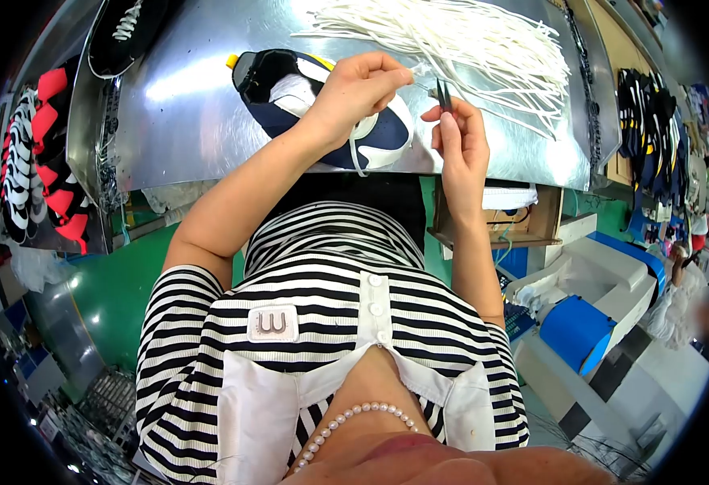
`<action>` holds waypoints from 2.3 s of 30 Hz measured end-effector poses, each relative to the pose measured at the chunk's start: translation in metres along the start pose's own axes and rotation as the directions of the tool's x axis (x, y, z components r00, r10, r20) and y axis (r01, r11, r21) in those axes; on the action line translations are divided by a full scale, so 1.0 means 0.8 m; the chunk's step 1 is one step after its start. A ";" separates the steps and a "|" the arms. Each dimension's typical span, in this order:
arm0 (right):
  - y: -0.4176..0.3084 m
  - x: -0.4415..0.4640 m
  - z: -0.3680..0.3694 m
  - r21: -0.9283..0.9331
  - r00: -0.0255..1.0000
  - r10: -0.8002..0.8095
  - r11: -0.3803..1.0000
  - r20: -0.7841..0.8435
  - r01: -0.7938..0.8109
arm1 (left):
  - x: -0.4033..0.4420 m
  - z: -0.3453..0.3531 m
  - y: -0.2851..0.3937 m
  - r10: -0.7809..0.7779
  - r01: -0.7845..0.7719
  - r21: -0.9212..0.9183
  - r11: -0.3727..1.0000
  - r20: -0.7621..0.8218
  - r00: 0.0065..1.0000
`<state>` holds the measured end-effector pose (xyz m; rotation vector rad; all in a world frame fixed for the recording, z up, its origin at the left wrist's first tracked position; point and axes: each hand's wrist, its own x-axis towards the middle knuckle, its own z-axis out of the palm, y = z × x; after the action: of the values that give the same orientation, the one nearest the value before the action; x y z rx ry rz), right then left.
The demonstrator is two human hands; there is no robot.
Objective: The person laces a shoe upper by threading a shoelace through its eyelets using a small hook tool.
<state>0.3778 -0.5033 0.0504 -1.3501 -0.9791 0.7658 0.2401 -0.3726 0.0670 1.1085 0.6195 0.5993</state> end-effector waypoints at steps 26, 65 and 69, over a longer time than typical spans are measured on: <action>0.000 0.016 0.004 0.225 0.968 0.251 0.941 0.033 -0.251 | -0.007 -0.001 -0.001 -0.044 0.027 0.221 0.975 0.069 0.997; 0.039 -0.143 -0.215 -0.893 0.894 0.444 0.377 -0.058 -0.245 | -0.111 -0.115 0.064 0.168 -0.299 0.349 0.888 0.358 0.919; 0.082 -0.132 -0.227 -0.950 0.911 0.411 0.299 0.041 -0.092 | -0.119 -0.101 0.065 0.292 -0.266 0.684 0.679 0.080 0.953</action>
<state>0.5029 -0.6695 -0.0206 -2.5514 -1.5886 0.6113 0.1097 -0.3731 0.1049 1.9372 0.7351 0.6691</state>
